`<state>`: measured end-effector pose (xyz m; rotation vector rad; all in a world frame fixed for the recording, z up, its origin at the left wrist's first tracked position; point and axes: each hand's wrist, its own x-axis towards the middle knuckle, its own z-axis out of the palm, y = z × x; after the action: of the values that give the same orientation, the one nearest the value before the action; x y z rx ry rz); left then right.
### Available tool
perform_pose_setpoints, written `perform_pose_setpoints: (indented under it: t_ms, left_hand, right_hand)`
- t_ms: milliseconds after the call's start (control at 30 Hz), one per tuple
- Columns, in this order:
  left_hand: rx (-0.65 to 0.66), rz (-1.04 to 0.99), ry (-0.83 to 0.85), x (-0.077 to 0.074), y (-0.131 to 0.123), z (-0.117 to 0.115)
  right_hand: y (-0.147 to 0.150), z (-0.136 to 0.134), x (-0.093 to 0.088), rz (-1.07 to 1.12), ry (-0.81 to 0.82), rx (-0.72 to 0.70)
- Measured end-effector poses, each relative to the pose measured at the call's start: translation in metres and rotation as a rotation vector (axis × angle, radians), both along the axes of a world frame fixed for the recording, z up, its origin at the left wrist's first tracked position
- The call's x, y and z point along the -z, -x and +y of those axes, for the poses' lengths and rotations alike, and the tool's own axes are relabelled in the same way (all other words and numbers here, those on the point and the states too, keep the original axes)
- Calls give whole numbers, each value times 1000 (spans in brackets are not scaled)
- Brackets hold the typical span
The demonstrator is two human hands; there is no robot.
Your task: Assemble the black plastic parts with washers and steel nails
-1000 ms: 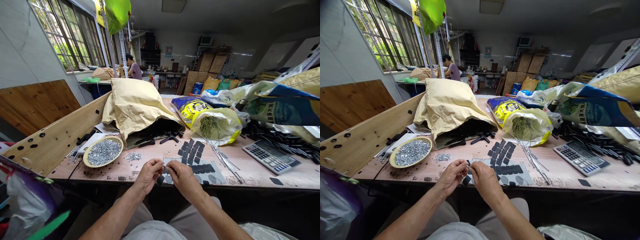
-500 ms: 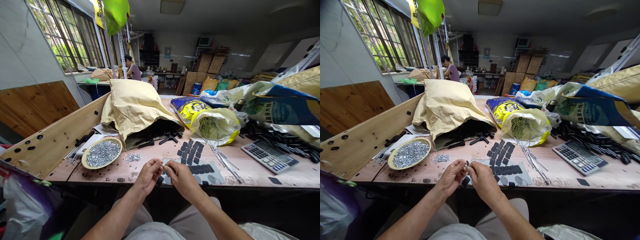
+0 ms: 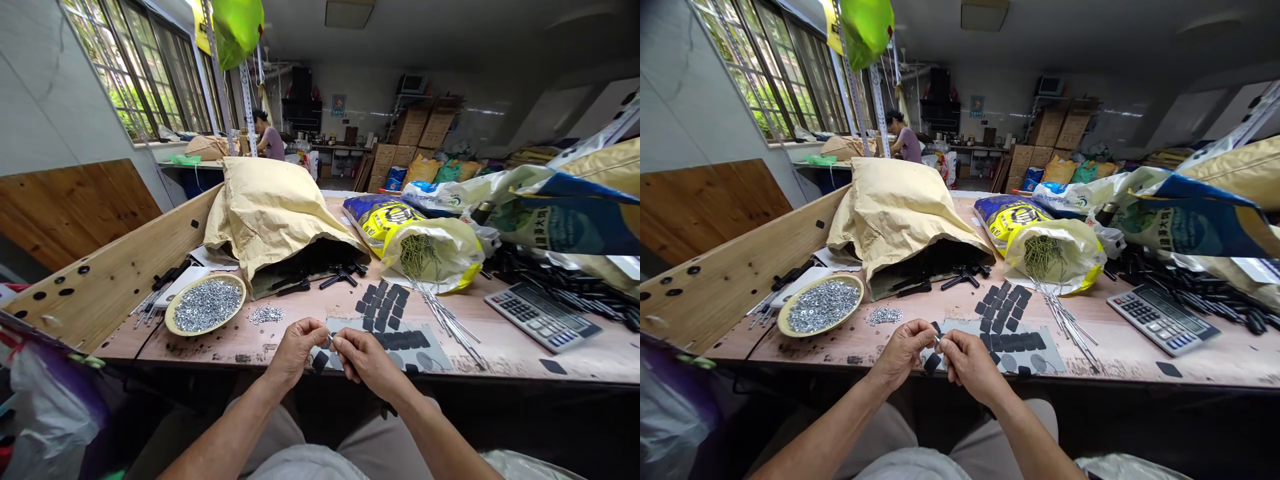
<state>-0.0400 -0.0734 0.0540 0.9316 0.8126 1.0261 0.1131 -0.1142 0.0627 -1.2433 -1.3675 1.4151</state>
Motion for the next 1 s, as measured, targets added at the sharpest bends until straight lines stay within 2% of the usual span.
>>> perform_pose_setpoints:
  t_ms: [100, 167, 267, 400, 500, 600, 733, 800, 1000]
  left_hand:
    - [10, -14, 15, -3, 0, -2]
    - [22, -33, 46, -4, 1, -3]
    - [38, -36, 57, -3, 2, -2]
    - [40, 23, 1, 1, 2, 1]
    - [14, 51, -40, 4, 0, 2]
    - [-37, 45, -104, 8, -2, 2]
    - [-64, -20, -176, 15, -2, 1]
    - [-49, -27, -182, 18, -1, 0]
    - [30, -63, -103, 14, 3, 0]
  right_hand:
    - [1, 1, 3, 31, 32, -1]
    - [2, 0, 4, -40, -32, 18]
    - [2, -2, 4, -285, -226, 47]
    - [2, -4, 5, -719, -586, 119]
    - [3, -4, 6, -885, -682, 157]
    - [4, -4, 2, -734, -587, 159]
    - [4, -2, -3, -214, -160, 22]
    - [5, -1, -4, -25, -22, -7]
    - [5, 0, -8, 158, 100, 3]
